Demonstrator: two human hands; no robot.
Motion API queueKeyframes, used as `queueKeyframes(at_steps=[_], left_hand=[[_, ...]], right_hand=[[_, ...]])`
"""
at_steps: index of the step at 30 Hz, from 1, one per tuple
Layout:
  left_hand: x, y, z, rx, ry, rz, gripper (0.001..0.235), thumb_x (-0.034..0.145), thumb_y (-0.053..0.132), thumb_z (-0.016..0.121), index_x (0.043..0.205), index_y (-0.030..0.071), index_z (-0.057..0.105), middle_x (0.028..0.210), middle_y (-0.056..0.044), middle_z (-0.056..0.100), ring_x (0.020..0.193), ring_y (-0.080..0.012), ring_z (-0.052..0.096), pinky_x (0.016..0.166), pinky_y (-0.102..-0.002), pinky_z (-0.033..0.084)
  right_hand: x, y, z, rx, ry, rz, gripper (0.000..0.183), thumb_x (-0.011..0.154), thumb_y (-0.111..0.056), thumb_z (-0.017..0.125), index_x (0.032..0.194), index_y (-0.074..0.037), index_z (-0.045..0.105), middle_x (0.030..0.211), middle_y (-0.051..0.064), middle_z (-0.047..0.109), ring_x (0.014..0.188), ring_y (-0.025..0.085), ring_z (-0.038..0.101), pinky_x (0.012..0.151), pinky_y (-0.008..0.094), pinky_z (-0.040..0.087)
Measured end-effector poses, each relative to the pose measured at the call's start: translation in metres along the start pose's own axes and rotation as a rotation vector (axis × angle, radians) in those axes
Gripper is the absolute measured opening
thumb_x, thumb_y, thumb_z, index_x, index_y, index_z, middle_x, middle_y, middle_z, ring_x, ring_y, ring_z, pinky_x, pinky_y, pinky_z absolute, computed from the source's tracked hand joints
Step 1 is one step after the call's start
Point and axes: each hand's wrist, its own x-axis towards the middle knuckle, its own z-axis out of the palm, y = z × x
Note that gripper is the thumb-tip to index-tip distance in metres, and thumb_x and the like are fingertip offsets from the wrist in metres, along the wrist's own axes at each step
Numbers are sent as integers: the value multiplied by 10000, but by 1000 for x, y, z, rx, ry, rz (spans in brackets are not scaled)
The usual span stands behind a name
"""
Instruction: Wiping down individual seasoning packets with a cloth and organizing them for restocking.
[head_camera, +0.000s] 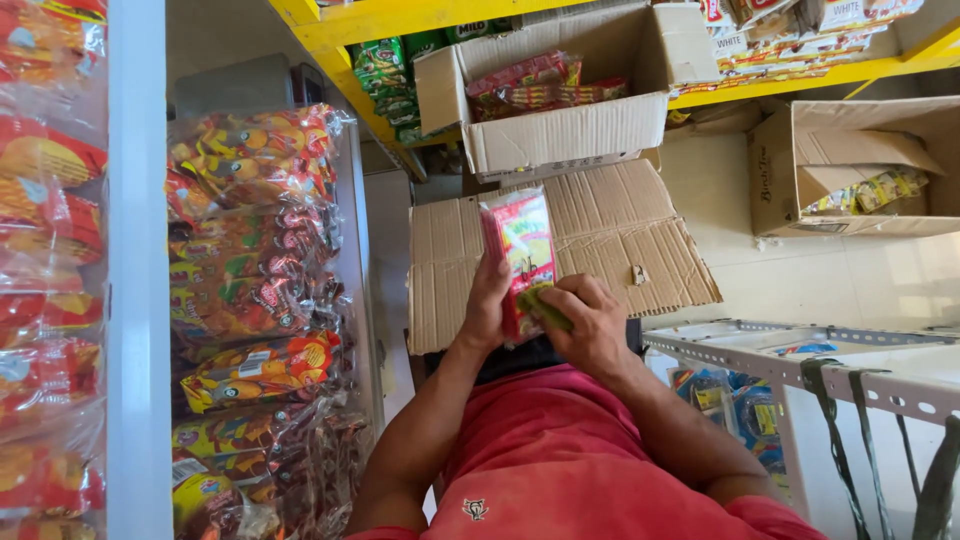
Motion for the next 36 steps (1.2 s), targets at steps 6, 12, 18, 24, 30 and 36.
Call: queueKeyframes(at_steps=[6,12,18,24,30,36], left_hand=[[-7,-17,-16,120,-180,31,643,961,507,626,1430,84,503,1214,-114,654,1097,-209,640,994,-431,531],[-13,-40,-25,32,-182,-62,632,959,445,624,1436,51,497,1155,-175,675,1026,-262,699,889,-464,593],[14,-63,-70,-125,19,-66,625,990,458,554,1475,76,457,1238,-238,656,1063,-363,696,894,-562,582],[6,-101,-112,-322,17,-383,662,958,528,593,1481,134,495,1311,-258,636,1128,-424,665,933,-633,536],[-20,-109,-84,-252,17,-422,426,968,304,677,1314,68,597,1092,-207,728,941,-360,743,827,-538,611],[-12,-82,-72,-178,90,-305,398,951,289,700,1271,78,594,1035,-176,741,919,-305,751,813,-488,622]], right_hand=[[32,37,14,-80,143,-106,238,836,-188,817,1068,-170,766,945,75,664,814,316,683,699,426,574],[53,50,7,-33,254,-58,220,892,-206,824,1089,-152,743,922,83,644,776,324,677,658,434,565],[-13,33,14,276,90,15,203,864,-203,818,1003,-85,729,840,153,657,708,412,670,601,487,539],[-33,37,14,337,68,8,198,824,-217,859,962,-115,761,834,100,692,698,343,686,621,402,551],[10,72,29,306,230,10,176,885,-159,822,986,-59,719,799,183,639,659,426,622,588,486,487],[14,50,28,323,243,-4,157,907,-159,808,982,-63,709,819,161,652,662,378,627,578,459,478]])
